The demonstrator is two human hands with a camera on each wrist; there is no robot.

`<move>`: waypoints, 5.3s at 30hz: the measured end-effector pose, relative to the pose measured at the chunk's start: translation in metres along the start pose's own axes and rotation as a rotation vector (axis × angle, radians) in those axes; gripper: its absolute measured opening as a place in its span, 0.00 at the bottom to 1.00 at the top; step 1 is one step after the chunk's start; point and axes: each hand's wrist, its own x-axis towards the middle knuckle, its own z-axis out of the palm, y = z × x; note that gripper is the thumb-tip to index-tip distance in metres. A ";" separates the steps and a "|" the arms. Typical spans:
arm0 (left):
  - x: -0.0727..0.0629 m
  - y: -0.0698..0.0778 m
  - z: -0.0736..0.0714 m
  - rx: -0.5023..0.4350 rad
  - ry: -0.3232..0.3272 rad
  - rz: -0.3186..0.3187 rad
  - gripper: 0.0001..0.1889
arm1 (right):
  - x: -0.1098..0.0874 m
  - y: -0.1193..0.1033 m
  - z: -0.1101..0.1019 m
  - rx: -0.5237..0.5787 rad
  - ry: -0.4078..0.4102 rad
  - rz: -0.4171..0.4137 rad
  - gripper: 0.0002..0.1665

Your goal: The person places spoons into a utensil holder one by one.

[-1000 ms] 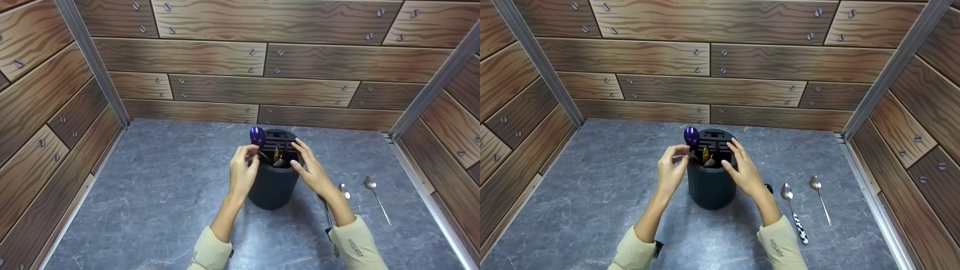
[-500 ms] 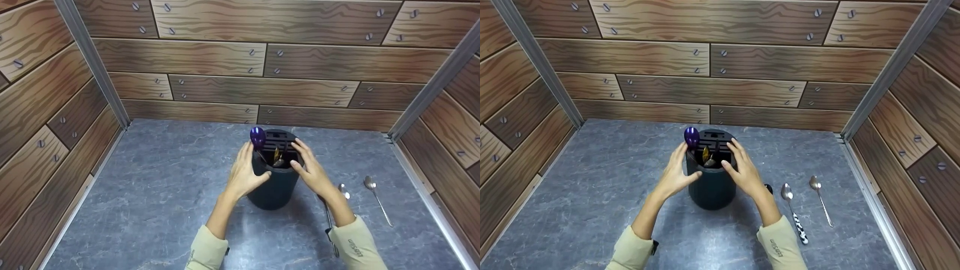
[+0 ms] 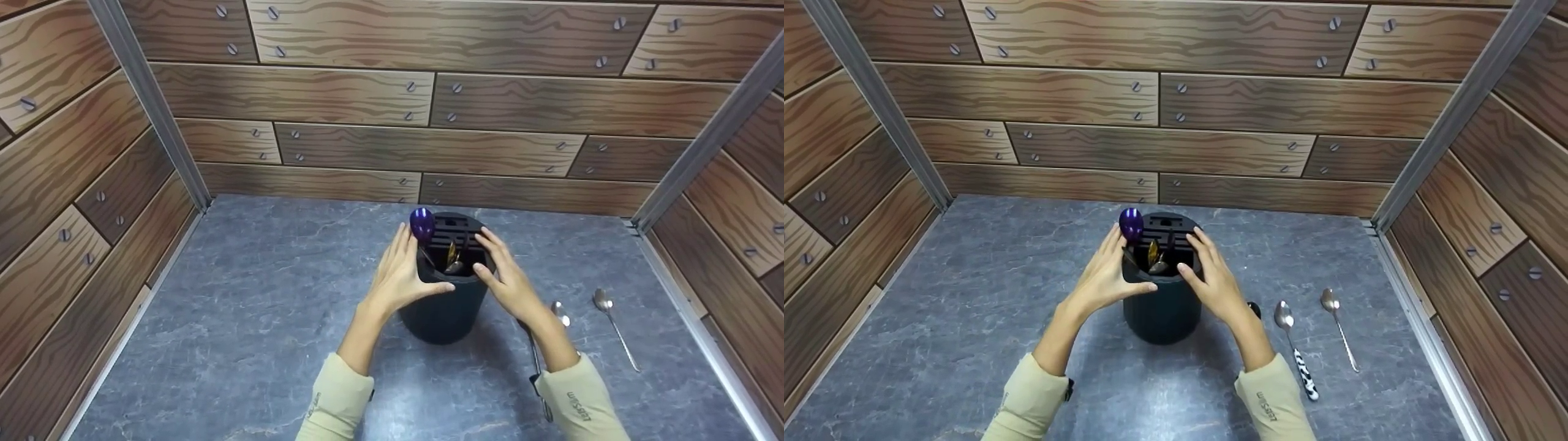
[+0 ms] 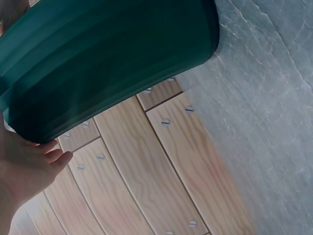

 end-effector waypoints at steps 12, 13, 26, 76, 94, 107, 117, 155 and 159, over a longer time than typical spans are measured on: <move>-0.010 -0.001 0.005 0.070 0.124 0.064 0.59 | -0.001 0.004 0.000 0.023 0.028 0.024 0.30; -0.011 -0.001 0.005 0.076 0.133 0.073 0.58 | -0.001 0.005 -0.001 0.026 0.036 0.026 0.30; -0.003 -0.007 0.004 0.022 0.086 0.048 0.59 | -0.003 0.008 -0.001 0.032 0.126 0.097 0.28; -0.003 -0.013 0.012 -0.101 0.108 0.009 0.65 | -0.037 0.048 -0.034 -0.265 0.191 0.295 0.19; -0.003 -0.009 0.015 -0.142 0.051 -0.035 0.66 | -0.093 0.076 -0.022 -0.401 -0.379 0.652 0.17; -0.002 -0.007 0.015 -0.136 0.058 -0.065 0.60 | -0.097 0.077 -0.012 -0.259 -0.344 0.727 0.08; -0.002 -0.007 0.017 -0.147 0.063 -0.058 0.60 | -0.098 0.076 -0.015 -0.252 -0.328 0.691 0.08; -0.003 -0.008 0.018 -0.213 0.056 -0.065 0.59 | -0.064 0.029 -0.035 -0.264 0.012 0.551 0.09; -0.003 -0.008 0.018 -0.216 0.061 -0.061 0.59 | -0.060 0.022 -0.037 -0.267 0.079 0.512 0.08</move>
